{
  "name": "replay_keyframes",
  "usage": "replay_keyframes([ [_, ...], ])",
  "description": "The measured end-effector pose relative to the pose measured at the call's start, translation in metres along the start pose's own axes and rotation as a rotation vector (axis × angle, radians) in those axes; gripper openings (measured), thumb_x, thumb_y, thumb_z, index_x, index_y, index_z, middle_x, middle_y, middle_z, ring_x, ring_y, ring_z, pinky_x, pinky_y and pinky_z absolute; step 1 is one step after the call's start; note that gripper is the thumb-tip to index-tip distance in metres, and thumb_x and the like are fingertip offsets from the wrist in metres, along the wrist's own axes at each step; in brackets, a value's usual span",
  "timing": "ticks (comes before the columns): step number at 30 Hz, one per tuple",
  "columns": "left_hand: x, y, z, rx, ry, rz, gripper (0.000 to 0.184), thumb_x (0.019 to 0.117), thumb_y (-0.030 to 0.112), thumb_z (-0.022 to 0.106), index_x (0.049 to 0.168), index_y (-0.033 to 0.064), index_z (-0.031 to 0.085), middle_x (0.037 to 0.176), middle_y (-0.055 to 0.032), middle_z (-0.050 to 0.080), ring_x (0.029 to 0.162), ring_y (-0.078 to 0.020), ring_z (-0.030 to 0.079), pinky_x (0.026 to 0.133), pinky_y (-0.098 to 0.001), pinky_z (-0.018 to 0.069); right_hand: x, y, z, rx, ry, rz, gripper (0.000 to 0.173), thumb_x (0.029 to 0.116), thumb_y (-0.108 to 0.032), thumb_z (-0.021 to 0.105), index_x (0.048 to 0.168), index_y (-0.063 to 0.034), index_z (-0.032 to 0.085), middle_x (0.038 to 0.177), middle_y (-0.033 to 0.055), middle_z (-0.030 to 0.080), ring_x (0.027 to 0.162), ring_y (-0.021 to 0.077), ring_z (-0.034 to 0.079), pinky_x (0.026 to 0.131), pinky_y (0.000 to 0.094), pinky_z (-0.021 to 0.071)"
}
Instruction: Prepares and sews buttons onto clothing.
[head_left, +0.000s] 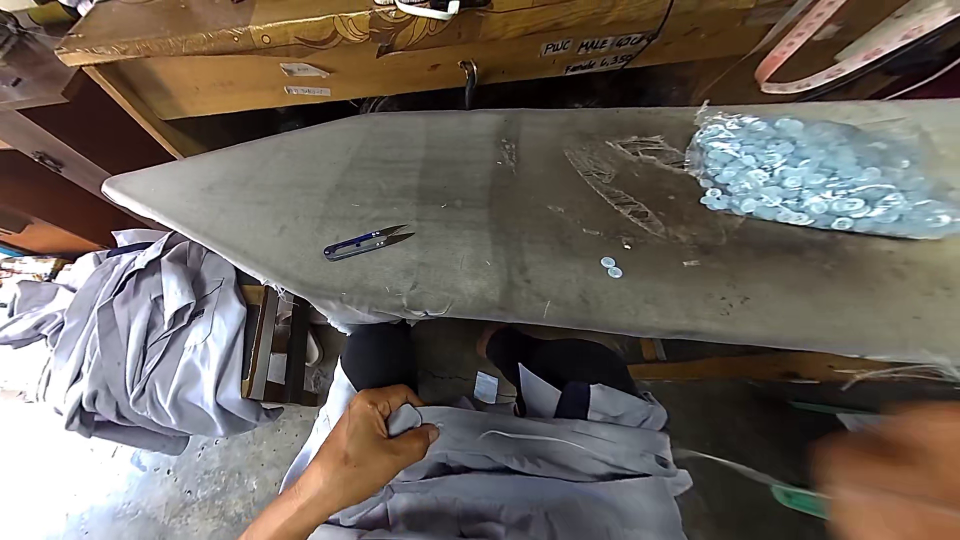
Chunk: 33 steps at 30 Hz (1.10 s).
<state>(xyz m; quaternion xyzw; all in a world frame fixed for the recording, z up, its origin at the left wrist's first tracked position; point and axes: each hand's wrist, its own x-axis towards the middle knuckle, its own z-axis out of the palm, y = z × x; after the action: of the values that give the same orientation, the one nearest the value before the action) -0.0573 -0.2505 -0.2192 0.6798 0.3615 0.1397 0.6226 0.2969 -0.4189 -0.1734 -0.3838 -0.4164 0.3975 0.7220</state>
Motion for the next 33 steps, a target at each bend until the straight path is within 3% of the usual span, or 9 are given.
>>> replay_keyframes([
  [1,0.0,0.0,0.0,0.007,0.004,0.007,0.01,0.09,0.021,0.074,0.091,0.0114,0.071,0.066,0.008,0.061,0.056,0.0022,0.054,0.051,-0.0162,0.044,0.009,0.011,0.038,-0.056,-0.134,0.051,0.012,0.0983,-0.024,0.066,0.108,-0.0211,0.072,0.085,-0.0103,0.071,0.067,-0.0032,0.062,0.058,0.0127,0.0506],
  [3,-0.002,0.001,0.001,0.011,0.007,0.024,0.01,0.0888,0.021,0.075,0.089,0.0118,0.071,0.065,0.0083,0.06,0.056,0.0029,0.053,0.051,-0.0153,0.0432,0.009,0.052,0.099,-0.124,-0.322,0.16,0.023,0.0986,-0.021,0.066,0.122,-0.0209,0.066,0.086,-0.01,0.068,0.067,-0.002,0.063,0.058,0.016,0.0546],
  [6,-0.007,0.004,-0.001,0.012,-0.004,0.037,0.01,0.0886,0.02,0.075,0.091,0.0114,0.072,0.068,0.0081,0.063,0.058,0.0035,0.055,0.052,-0.0145,0.0449,-0.009,0.105,0.132,-0.173,-0.371,0.248,0.029,0.0928,-0.007,0.064,0.121,-0.0122,0.057,0.071,-0.0068,0.054,0.057,-0.0021,0.05,0.05,0.0137,0.0427],
  [9,-0.009,0.005,-0.002,0.016,-0.006,0.034,0.009,0.0886,0.019,0.075,0.091,0.0109,0.072,0.068,0.0073,0.063,0.058,0.0029,0.056,0.052,-0.015,0.0457,-0.013,0.116,0.136,-0.247,-0.373,0.261,0.03,0.0892,-0.005,0.064,0.118,-0.0107,0.055,0.066,-0.0069,0.048,0.053,-0.0029,0.043,0.046,0.0124,0.0353],
  [21,-0.011,0.003,0.002,0.009,0.028,0.081,0.009,0.0874,0.017,0.076,0.089,0.0105,0.07,0.067,0.0074,0.061,0.057,0.003,0.054,0.051,-0.014,0.044,-0.011,0.118,0.137,-0.373,-0.397,0.29,0.029,0.0866,-0.008,0.064,0.114,-0.0119,0.056,0.064,-0.0076,0.049,0.05,-0.0025,0.044,0.045,0.0131,0.036],
  [30,-0.013,0.003,0.004,0.033,0.062,0.117,0.009,0.0867,0.017,0.076,0.088,0.0106,0.07,0.066,0.0074,0.061,0.056,0.0032,0.054,0.05,-0.0135,0.0432,-0.008,0.115,0.137,-0.407,-0.442,0.312,0.026,0.0884,-0.008,0.064,0.112,-0.0115,0.054,0.065,-0.0072,0.05,0.051,-0.0019,0.045,0.045,0.0139,0.0377],
  [33,-0.013,0.004,0.006,0.041,0.076,0.138,0.009,0.0862,0.017,0.076,0.088,0.0103,0.07,0.066,0.0073,0.061,0.056,0.0041,0.053,0.05,-0.0128,0.043,-0.008,0.118,0.137,-0.442,-0.438,0.273,0.025,0.0963,-0.018,0.069,0.113,-0.0106,0.053,0.069,-0.0061,0.057,0.055,-0.0013,0.051,0.049,0.0138,0.0435],
])
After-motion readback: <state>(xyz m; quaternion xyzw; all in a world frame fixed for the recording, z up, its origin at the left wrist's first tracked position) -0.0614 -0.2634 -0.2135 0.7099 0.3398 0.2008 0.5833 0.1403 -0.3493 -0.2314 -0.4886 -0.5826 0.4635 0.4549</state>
